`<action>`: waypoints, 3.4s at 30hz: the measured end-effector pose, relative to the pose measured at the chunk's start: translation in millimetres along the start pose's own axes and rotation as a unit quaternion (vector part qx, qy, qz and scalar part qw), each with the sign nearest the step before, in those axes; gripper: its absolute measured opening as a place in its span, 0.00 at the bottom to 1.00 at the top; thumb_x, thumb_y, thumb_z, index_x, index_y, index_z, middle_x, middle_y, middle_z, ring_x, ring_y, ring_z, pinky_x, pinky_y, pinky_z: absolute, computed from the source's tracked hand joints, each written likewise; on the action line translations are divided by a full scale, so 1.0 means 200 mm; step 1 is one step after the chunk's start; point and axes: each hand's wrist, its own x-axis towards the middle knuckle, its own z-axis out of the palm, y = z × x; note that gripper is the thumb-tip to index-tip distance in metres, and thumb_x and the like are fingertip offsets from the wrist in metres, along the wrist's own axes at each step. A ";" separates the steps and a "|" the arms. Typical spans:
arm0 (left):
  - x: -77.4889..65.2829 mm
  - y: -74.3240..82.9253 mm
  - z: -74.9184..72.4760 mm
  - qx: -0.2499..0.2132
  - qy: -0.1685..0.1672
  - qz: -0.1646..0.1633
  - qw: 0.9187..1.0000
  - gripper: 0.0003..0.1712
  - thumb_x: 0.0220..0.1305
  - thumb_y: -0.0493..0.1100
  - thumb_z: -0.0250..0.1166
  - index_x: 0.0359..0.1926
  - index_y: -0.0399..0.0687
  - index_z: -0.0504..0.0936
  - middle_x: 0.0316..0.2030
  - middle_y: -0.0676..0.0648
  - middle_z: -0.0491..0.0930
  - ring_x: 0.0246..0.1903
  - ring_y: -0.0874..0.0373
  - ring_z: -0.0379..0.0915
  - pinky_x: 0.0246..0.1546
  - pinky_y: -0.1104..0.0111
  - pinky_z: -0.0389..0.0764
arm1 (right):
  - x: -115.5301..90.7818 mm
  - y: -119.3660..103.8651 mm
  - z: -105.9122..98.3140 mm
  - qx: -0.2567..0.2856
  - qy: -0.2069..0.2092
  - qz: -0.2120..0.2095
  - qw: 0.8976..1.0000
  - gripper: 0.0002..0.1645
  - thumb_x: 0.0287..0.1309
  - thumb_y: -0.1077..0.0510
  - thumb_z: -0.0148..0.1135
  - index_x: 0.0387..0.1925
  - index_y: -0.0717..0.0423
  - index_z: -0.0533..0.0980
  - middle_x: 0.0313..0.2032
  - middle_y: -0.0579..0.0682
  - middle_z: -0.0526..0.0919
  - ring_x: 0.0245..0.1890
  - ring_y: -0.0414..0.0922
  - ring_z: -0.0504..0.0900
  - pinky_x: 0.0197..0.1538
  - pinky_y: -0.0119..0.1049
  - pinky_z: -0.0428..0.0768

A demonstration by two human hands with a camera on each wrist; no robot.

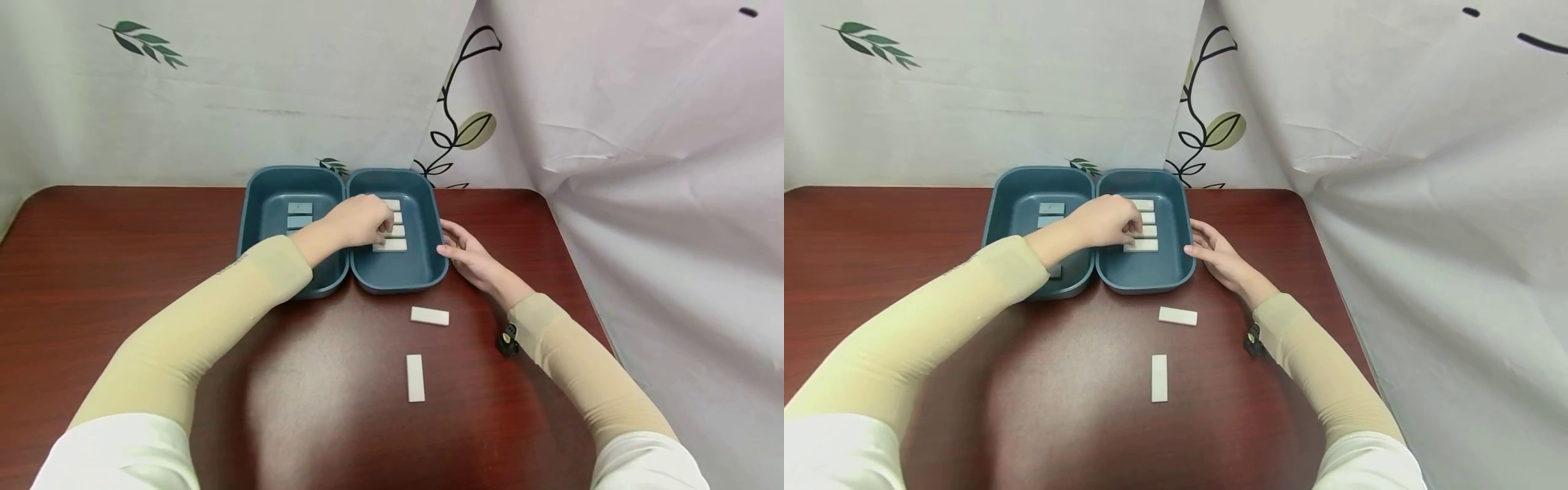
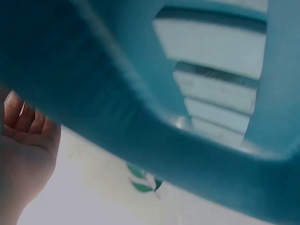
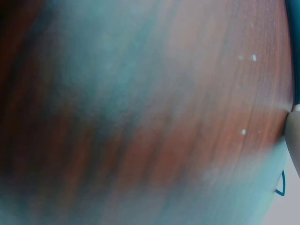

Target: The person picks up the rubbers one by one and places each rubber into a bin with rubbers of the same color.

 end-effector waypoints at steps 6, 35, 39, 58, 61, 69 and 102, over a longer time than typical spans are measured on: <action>-0.04 0.06 -0.10 -0.031 0.013 0.021 0.999 0.09 0.67 0.35 0.72 0.47 0.42 0.91 0.44 0.45 0.90 0.45 0.52 0.86 0.51 0.59 0.87 | 0.00 0.00 -0.01 -0.003 -0.002 -0.001 1.000 0.42 0.74 0.70 0.51 0.84 0.59 0.50 0.67 0.44 0.72 0.64 0.35 0.74 0.65 0.25 0.75; -0.29 0.41 0.01 -0.171 0.057 0.136 0.974 0.09 0.65 0.36 0.76 0.46 0.46 0.92 0.43 0.50 0.89 0.40 0.61 0.86 0.48 0.70 0.86 | 0.01 0.00 -0.02 -0.017 0.001 -0.003 1.000 0.40 0.75 0.71 0.48 0.83 0.59 0.50 0.65 0.42 0.73 0.64 0.35 0.74 0.67 0.26 0.72; -0.31 0.46 0.07 -0.201 0.051 0.148 0.967 0.09 0.64 0.35 0.77 0.46 0.47 0.92 0.43 0.51 0.89 0.39 0.63 0.85 0.47 0.74 0.85 | 0.01 0.00 -0.02 -0.018 -0.003 -0.001 1.000 0.41 0.75 0.69 0.50 0.84 0.59 0.50 0.67 0.44 0.72 0.65 0.35 0.73 0.68 0.26 0.71; -0.31 0.54 0.34 -0.225 -0.067 0.215 0.948 0.12 0.63 0.35 0.77 0.48 0.43 0.90 0.44 0.48 0.89 0.41 0.62 0.84 0.48 0.79 0.82 | 0.00 0.02 0.00 -0.012 -0.006 -0.005 1.000 0.41 0.75 0.69 0.51 0.83 0.59 0.51 0.65 0.43 0.73 0.63 0.35 0.75 0.66 0.26 0.75; -0.30 0.53 0.36 -0.227 -0.095 0.221 0.944 0.13 0.62 0.34 0.78 0.49 0.43 0.90 0.44 0.48 0.89 0.42 0.61 0.84 0.48 0.78 0.82 | 0.00 0.02 0.00 -0.012 -0.005 -0.004 1.000 0.41 0.75 0.70 0.50 0.83 0.59 0.51 0.64 0.42 0.74 0.63 0.35 0.75 0.65 0.26 0.75; -0.27 0.51 0.43 -0.204 -0.153 0.229 0.939 0.15 0.60 0.33 0.78 0.49 0.44 0.90 0.44 0.49 0.88 0.43 0.62 0.83 0.48 0.80 0.80 | 0.01 0.01 -0.01 -0.009 -0.005 -0.006 1.000 0.41 0.74 0.70 0.51 0.83 0.59 0.51 0.66 0.44 0.73 0.64 0.35 0.75 0.65 0.25 0.75; -0.27 0.52 0.46 -0.043 -0.180 0.313 0.932 0.10 0.57 0.42 0.81 0.40 0.53 0.91 0.40 0.56 0.86 0.42 0.64 0.80 0.47 0.79 0.76 | 0.01 0.01 -0.01 -0.009 -0.006 -0.009 1.000 0.41 0.75 0.70 0.51 0.83 0.60 0.51 0.66 0.45 0.73 0.63 0.34 0.76 0.64 0.24 0.77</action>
